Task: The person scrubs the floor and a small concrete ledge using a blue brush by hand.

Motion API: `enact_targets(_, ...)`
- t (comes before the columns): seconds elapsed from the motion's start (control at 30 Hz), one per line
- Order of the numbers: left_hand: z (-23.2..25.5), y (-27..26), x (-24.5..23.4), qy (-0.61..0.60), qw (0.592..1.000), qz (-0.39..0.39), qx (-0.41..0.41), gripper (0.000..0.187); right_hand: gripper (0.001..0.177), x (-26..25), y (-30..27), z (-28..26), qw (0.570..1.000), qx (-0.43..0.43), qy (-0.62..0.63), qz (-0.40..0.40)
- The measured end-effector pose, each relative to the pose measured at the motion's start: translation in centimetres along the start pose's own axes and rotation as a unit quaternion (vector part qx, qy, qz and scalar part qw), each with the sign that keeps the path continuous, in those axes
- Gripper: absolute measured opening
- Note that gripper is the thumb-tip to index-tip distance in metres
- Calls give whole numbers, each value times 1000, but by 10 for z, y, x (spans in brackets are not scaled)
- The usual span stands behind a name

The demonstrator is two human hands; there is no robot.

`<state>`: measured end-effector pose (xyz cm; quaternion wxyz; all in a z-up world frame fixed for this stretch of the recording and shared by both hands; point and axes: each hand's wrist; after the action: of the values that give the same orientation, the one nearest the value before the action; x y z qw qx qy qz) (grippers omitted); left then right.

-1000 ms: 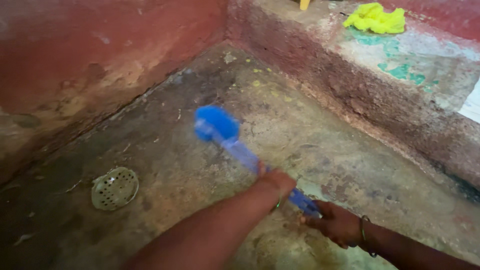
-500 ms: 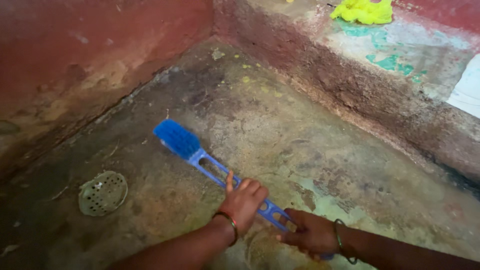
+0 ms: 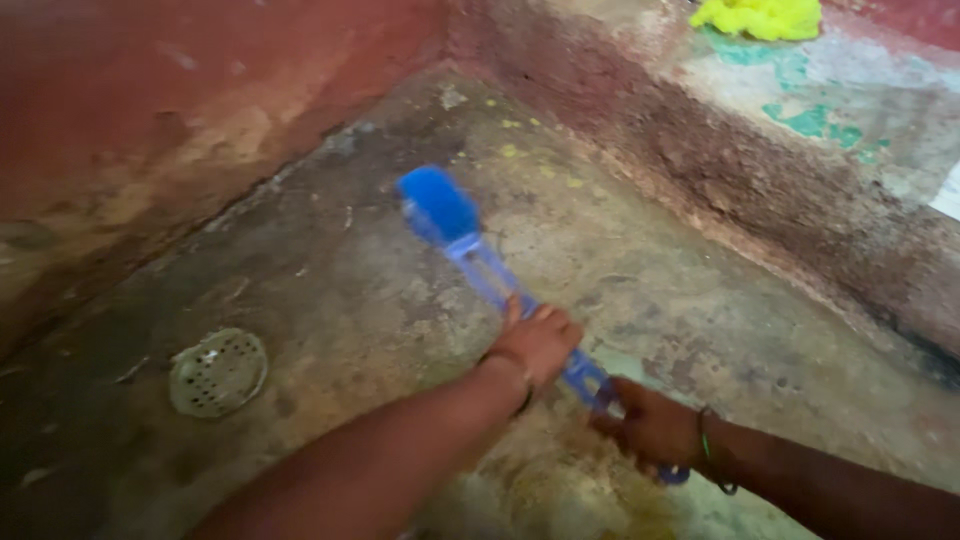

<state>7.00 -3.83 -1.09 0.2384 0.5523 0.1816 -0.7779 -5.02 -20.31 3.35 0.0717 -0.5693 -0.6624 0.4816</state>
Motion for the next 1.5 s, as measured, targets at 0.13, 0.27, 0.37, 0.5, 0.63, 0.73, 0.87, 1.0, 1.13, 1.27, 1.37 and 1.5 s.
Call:
enact_targets(0.13,39,-63,-5,-83,989,39,-112,31,37,-7,-13,13,989,9,-11,-145)
enact_targets(0.27,61,-64,-14,-106,975,-27,-194,32,46,-18,-16,13,982,10,-55,-183)
enact_targets(0.37,36,-31,-15,-55,989,-15,-133,52,38,-32,-11,-1,995,-19,-43,-90)
enact_targets(0.5,-2,20,-22,0,998,16,-54,39,40,-36,1,-25,1000,-7,23,-17)
enact_targets(0.63,2,30,-26,1,998,-38,-55,44,39,-26,2,-34,999,30,34,0)
enact_targets(0.73,6,-4,-20,-4,998,-5,-55,63,43,-22,-2,-28,998,24,22,-58)
enact_targets(0.87,24,-50,-10,-42,994,66,-71,48,51,-26,7,-11,986,-17,-109,-125)
enact_targets(1.0,22,-48,-16,-66,991,33,-115,50,52,-28,22,-9,937,-287,-200,-5)
enact_targets(1.13,-12,-4,-15,-33,997,44,-60,53,53,-38,17,-35,991,-54,-124,22)
enact_targets(1.27,-26,41,-6,-8,999,8,-39,35,56,-25,20,-44,997,-8,-21,67)
enact_targets(1.37,-22,36,2,10,1000,7,-20,46,45,-19,21,-36,999,27,10,31)
enact_targets(1.5,4,-6,15,-36,995,79,-55,40,47,-18,21,-13,998,19,26,-48)
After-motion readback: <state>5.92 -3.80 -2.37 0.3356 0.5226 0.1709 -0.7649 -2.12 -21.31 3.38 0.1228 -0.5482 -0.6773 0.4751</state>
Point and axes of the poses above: each hand's wrist, its own y-axis towards the middle knuckle, its own x-axis out of the palm, z = x × y, and after that the axes turned 4 degrees about z, right-handed
